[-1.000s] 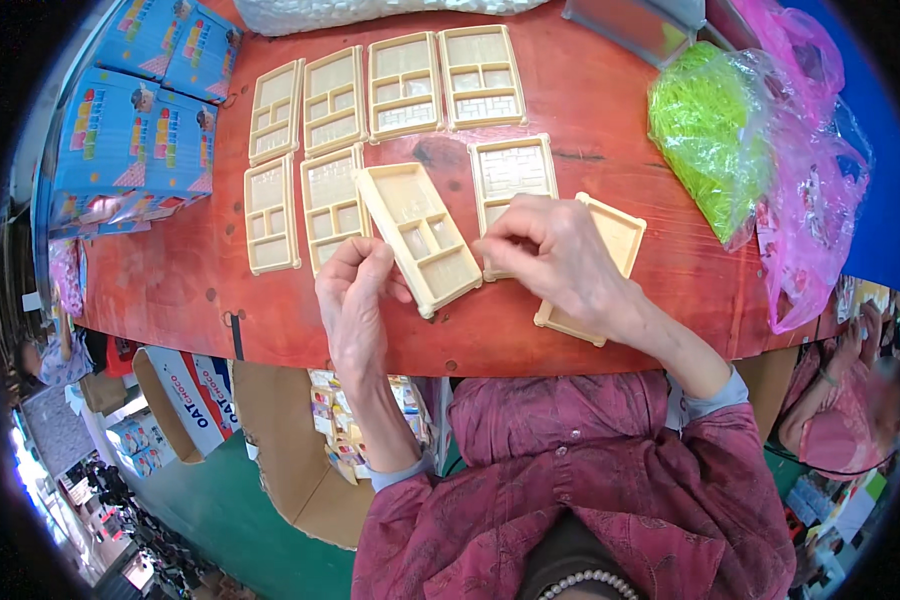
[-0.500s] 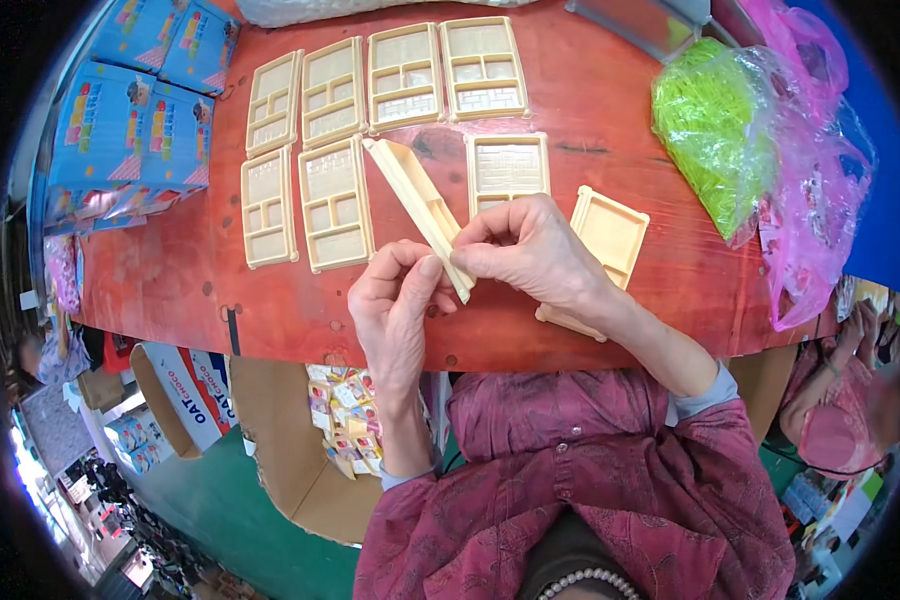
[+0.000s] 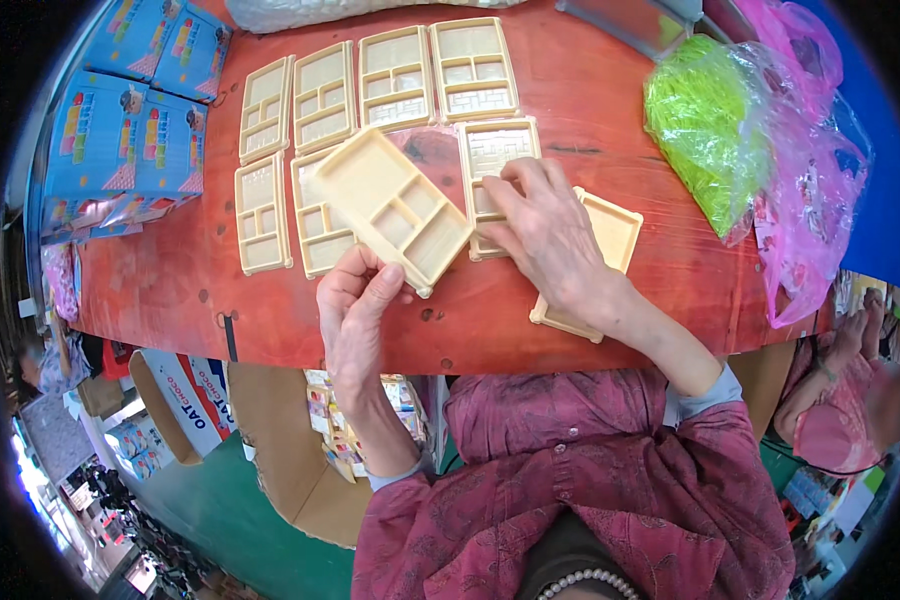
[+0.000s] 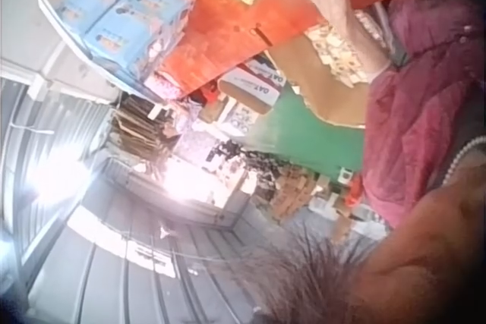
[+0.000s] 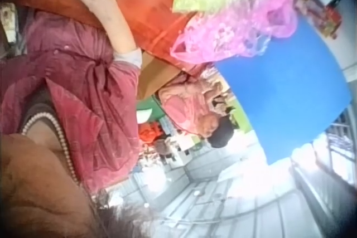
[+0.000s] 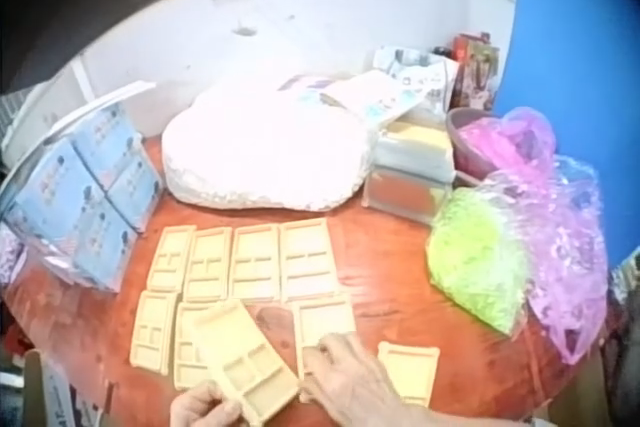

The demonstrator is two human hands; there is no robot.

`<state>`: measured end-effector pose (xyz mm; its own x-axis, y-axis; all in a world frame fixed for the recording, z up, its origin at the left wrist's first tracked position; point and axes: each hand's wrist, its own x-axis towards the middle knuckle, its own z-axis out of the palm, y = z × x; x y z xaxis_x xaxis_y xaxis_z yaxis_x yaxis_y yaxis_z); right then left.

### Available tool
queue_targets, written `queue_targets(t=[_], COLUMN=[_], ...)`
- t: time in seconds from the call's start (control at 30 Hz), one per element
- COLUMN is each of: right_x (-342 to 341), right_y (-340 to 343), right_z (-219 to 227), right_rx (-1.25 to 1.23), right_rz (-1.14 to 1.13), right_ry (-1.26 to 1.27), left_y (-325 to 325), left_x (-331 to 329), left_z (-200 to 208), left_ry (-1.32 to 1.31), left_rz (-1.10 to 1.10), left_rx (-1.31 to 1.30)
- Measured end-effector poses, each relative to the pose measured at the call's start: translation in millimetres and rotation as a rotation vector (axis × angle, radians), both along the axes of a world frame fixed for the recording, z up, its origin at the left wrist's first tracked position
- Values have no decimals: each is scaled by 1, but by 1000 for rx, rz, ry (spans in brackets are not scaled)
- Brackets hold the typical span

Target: Folding plastic tray inserts and filling them with small white foam cubes on a factory assembly line.

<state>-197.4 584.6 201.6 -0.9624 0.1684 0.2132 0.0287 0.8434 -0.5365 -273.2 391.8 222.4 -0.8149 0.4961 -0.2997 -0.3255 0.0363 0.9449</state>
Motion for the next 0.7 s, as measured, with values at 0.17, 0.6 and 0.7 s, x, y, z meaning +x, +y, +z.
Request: queue_targets(t=[0.17,0.6,0.7], right_x=[6,13,14], right_y=[6,16,19], right_z=[-10,-12,-13], right_rx=[102,80,134], right_rz=[4,47,20], right_ry=[-67,-85,41], left_y=[-2,-3,11], left_x=[1,-22,-10], left_z=[-5,-20,-18], left_ry=[134,187,446], left_rz=[-21,9,41], left_rx=[-79,-235,-545])
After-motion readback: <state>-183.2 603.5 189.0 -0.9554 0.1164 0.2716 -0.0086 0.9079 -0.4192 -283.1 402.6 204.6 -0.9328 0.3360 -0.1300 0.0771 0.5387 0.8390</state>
